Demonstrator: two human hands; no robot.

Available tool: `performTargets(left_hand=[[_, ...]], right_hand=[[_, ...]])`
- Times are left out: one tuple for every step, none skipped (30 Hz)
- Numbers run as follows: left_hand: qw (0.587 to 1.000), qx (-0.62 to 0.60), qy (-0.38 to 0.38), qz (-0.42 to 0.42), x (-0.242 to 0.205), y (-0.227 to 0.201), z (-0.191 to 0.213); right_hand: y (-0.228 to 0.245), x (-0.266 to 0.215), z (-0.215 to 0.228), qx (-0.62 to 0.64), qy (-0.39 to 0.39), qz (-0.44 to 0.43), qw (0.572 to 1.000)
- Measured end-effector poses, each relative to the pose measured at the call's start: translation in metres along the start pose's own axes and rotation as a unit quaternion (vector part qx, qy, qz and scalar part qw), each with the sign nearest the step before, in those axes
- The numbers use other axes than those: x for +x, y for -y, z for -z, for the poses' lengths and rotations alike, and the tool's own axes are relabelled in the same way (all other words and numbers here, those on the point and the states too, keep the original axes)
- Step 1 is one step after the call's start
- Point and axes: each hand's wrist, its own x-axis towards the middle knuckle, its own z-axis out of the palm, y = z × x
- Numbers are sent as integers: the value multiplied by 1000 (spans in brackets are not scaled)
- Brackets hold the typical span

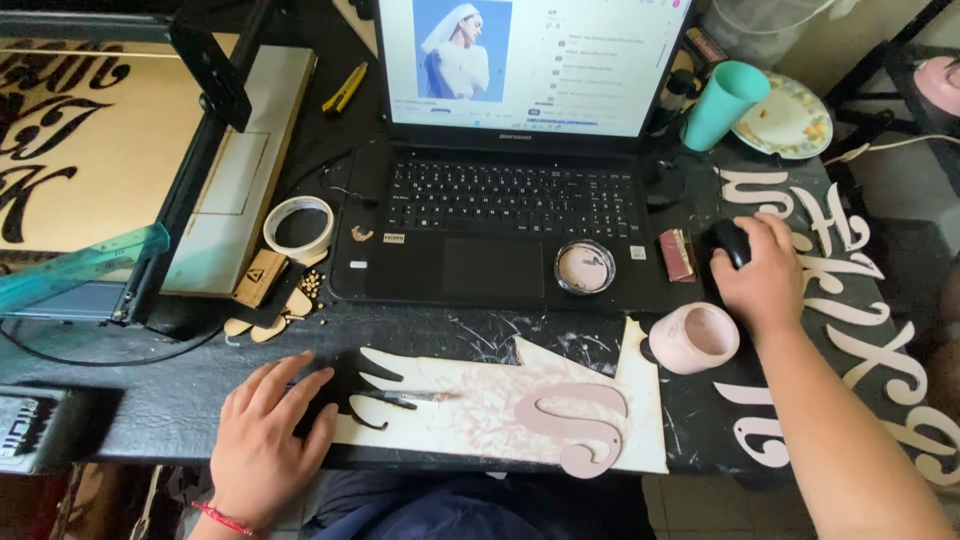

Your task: The person paints a white wooden letter 'S' with a light pink substance using a brush. They dip the brush into a container to reload the paint. After painting, they place the brush down and use a laptop and mouse.

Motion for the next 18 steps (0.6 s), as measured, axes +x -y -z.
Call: performTargets(left_hand=[[1000,-5,-3,0,1,-1,1],[1000,-5,-1,-2,-1,-1,1],[1000,-3,3,-1,-2,-1,2],[1000,0,2,-2,1,0,1],[1000,0,-2,-4,1,1,0],[1000,2,-3,-3,0,1,-1],[1000,4,-4,-3,-1,2,-2],[1000,4,-3,-1,0,1,-1],[1000,4,-6,-2,1,1,-1],[1000,3,-7,-3,1,0,0],[1000,3,-4,-2,1,0,0],[1000,0,-3,-3,1,0,0],[1000,-3,-2,-5,1,-1,1],[1000,-4,-2,-5,0,-1,2],[1000,-4,-9,-16,0,-2,4],[999,-3,-22,-26,4,-2,4],[999,-3,-28,-27,6,-1,2],[1000,-3,-22,-18,4,-1,2]], right_hand=[[-2,0,-1,-1,-9,8,1000],[-2,-2,-2,-1,-8,6,1000],[-3,-3,-2,-3,-8,5,1000],[-2,1,-1,-4,-13,7,1000],[0,0,0,-4,-17,7,1000],[2,0,2,-5,-5,-9,1000],[4,0,2,-5,7,-25,1000],[4,1,2,-5,8,-24,1000],[3,2,1,-6,2,-17,1000],[1,0,0,-8,-2,-13,1000],[0,0,-1,-8,1,-14,1000],[-1,0,-2,-4,-6,-5,1000],[-2,-1,-2,1,-14,3,1000],[-1,-3,-1,0,-15,2,1000],[0,-4,0,-5,-3,-1,1000],[3,0,2,-9,4,-2,1000],[0,3,1,-8,-2,1,1000],[-3,2,-2,-7,-10,4,1000]])
